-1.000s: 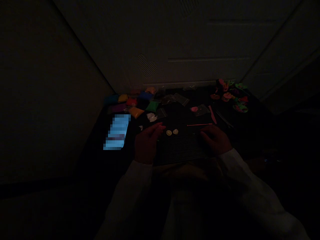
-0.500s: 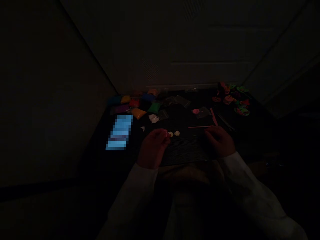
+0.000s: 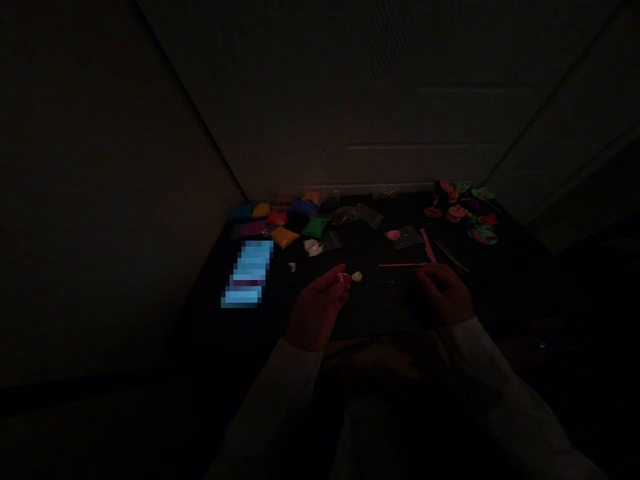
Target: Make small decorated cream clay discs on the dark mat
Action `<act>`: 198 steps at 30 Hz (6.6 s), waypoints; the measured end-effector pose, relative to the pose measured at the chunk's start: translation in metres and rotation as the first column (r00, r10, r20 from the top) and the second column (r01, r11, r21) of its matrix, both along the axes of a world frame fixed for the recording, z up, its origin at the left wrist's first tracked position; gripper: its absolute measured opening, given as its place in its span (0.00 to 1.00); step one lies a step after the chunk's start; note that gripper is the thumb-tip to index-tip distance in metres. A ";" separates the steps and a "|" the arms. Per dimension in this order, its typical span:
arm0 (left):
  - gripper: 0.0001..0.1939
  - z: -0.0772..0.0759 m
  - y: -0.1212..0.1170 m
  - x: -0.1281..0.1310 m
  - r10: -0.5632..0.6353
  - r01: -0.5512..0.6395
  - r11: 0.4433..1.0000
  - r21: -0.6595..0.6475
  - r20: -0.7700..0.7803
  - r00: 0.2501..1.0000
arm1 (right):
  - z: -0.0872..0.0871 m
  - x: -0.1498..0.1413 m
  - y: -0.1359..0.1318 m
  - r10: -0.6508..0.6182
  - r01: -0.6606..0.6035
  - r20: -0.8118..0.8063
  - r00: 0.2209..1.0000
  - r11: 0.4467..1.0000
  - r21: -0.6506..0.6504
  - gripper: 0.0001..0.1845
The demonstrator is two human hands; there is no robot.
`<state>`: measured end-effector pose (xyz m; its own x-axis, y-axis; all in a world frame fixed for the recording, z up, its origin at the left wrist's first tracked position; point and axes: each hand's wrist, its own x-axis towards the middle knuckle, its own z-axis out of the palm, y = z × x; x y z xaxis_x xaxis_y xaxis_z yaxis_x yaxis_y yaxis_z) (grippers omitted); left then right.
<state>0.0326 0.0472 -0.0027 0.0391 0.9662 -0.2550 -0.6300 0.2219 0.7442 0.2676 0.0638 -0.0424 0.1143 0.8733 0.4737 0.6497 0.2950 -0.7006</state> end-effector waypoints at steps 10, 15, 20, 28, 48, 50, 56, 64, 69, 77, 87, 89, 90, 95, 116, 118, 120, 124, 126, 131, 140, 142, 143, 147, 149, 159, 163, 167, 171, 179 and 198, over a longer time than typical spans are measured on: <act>0.07 -0.007 -0.001 0.000 0.066 -0.061 0.996 0.063 -0.077 0.995 | -0.003 0.001 0.001 -0.015 0.015 -0.029 0.999 1.000 -0.020 0.08; 0.06 -0.004 0.000 -0.006 0.096 -0.091 0.993 0.069 -0.071 0.993 | -0.003 0.001 0.001 -0.010 0.009 -0.034 0.999 0.999 -0.031 0.08; 0.11 -0.005 0.003 -0.013 0.124 -0.120 0.992 0.047 -0.078 0.989 | -0.003 0.001 0.001 -0.014 0.012 -0.035 0.999 0.999 -0.042 0.08; 0.07 -0.007 0.003 -0.009 0.154 -0.150 0.988 0.045 -0.090 0.984 | -0.005 0.002 0.002 -0.007 0.006 -0.030 1.000 0.999 -0.054 0.07; 0.06 -0.015 0.004 -0.032 0.152 -0.017 0.976 0.217 -0.623 0.767 | -0.005 0.001 0.003 -0.012 0.010 -0.041 0.999 0.998 -0.055 0.08; 0.07 -0.014 -0.002 -0.025 0.098 0.110 0.965 0.239 -0.716 0.692 | -0.004 0.001 0.003 -0.012 0.010 -0.038 0.999 0.998 -0.054 0.08; 0.10 -0.026 -0.014 0.003 0.139 0.421 0.847 0.324 -0.900 0.412 | -0.004 0.001 0.002 -0.019 0.018 -0.038 0.999 0.999 -0.044 0.08; 0.11 -0.036 -0.015 0.008 0.358 0.562 0.751 0.346 -0.929 0.093 | -0.003 0.000 0.001 -0.009 0.009 -0.014 1.000 0.999 -0.034 0.07; 0.13 -0.029 -0.025 -0.001 0.442 0.599 0.734 0.320 -0.895 -0.063 | -0.001 -0.002 0.000 0.007 -0.007 0.000 1.000 0.999 -0.033 0.07; 0.19 -0.022 -0.029 0.008 0.460 0.642 0.746 0.177 -0.833 -0.306 | -0.001 -0.001 0.000 0.002 -0.002 0.009 1.000 1.000 -0.029 0.07; 0.16 -0.022 -0.032 -0.001 0.459 0.678 0.703 0.215 -0.865 -0.202 | 0.002 -0.003 -0.001 0.010 -0.009 0.018 1.000 0.999 -0.038 0.07; 0.15 -0.025 -0.029 0.007 0.441 0.659 0.711 0.246 -0.886 -0.146 | 0.001 -0.002 0.000 0.012 -0.012 0.024 1.000 0.999 -0.036 0.07; 0.14 -0.026 -0.027 0.009 0.432 0.639 0.721 0.269 -0.895 -0.112 | 0.000 -0.002 0.000 0.013 -0.012 0.028 1.000 0.999 -0.037 0.07; 0.06 -0.028 -0.014 0.009 0.409 0.576 0.749 0.328 -0.912 -0.014 | 0.000 -0.002 0.000 0.012 -0.011 0.035 0.999 0.999 -0.031 0.07; 0.10 -0.015 0.045 -0.005 0.389 0.458 0.828 0.324 -0.920 -0.051 | 0.010 -0.007 -0.004 0.006 -0.006 -0.026 1.000 1.000 -0.022 0.06; 0.11 -0.015 0.046 -0.005 0.369 0.460 0.834 0.305 -0.928 -0.054 | 0.010 -0.007 -0.004 0.016 -0.016 -0.033 0.999 1.000 -0.006 0.05; 0.11 -0.016 0.047 -0.004 0.353 0.458 0.840 0.290 -0.934 -0.055 | 0.010 -0.007 -0.005 0.025 -0.025 -0.035 0.999 1.000 0.008 0.05; 0.11 -0.017 0.047 -0.002 0.343 0.467 0.841 0.272 -0.937 -0.072 | 0.011 -0.007 -0.005 0.016 -0.015 -0.026 1.000 1.000 0.016 0.05; 0.11 -0.016 0.047 -0.001 0.345 0.464 0.843 0.271 -0.935 -0.081 | 0.011 -0.007 -0.005 0.010 -0.010 -0.023 1.000 1.000 0.025 0.04; 0.11 -0.015 0.047 0.000 0.334 0.429 0.862 0.268 -0.939 -0.085 | 0.011 -0.007 -0.004 0.010 -0.010 -0.020 1.000 1.000 0.030 0.04; 0.10 -0.007 0.047 -0.011 0.336 0.419 0.863 0.281 -0.940 -0.062 | 0.011 -0.008 -0.004 0.002 -0.001 -0.019 1.000 1.000 0.026 0.04; 0.11 -0.005 0.046 -0.021 0.335 0.368 0.880 0.299 -0.942 -0.036 | 0.011 -0.007 -0.004 0.008 -0.007 -0.016 1.000 0.999 0.031 0.04; 0.11 -0.005 0.046 -0.026 0.326 0.345 0.889 0.300 -0.945 -0.018 | 0.011 -0.007 -0.004 0.009 -0.009 -0.018 1.000 0.999 0.036 0.04; 0.11 -0.009 0.045 -0.037 0.245 0.302 0.918 0.258 -0.966 0.081 | 0.011 -0.006 -0.003 0.009 -0.008 -0.022 1.000 0.999 0.053 0.05; 0.11 -0.012 0.046 -0.036 0.231 0.303 0.918 0.257 -0.966 0.119 | 0.011 -0.007 -0.003 0.008 -0.007 -0.019 1.000 0.999 0.041 0.05; 0.10 -0.012 0.048 -0.020 0.222 0.381 0.893 0.239 -0.971 0.088 | 0.011 -0.008 -0.004 0.002 0.000 -0.042 0.999 0.999 0.047 0.06; 0.11 -0.014 0.052 -0.012 0.244 0.414 0.874 0.255 -0.966 0.081 | 0.010 -0.008 -0.004 0.004 -0.001 -0.050 0.999 0.999 0.053 0.06; 0.11 -0.015 0.053 -0.009 0.267 0.424 0.868 0.257 -0.963 0.039 | 0.010 -0.008 -0.004 0.005 -0.001 -0.068 0.998 0.998 0.065 0.07; 0.11 -0.017 0.053 -0.008 0.274 0.449 0.859 0.248 -0.962 0.006 | 0.011 -0.008 -0.005 0.000 0.004 -0.088 0.996 0.999 0.043 0.07; 0.13 -0.015 0.053 -0.015 0.358 0.417 0.856 0.306 -0.932 -0.050 | 0.010 -0.007 -0.005 0.001 0.003 -0.099 0.995 0.999 0.035 0.06; 0.19 -0.016 0.036 -0.004 0.435 0.478 0.825 0.301 -0.878 -0.199 | 0.031 -0.053 0.029 0.347 -0.340 0.262 0.900 0.937 -0.076 0.09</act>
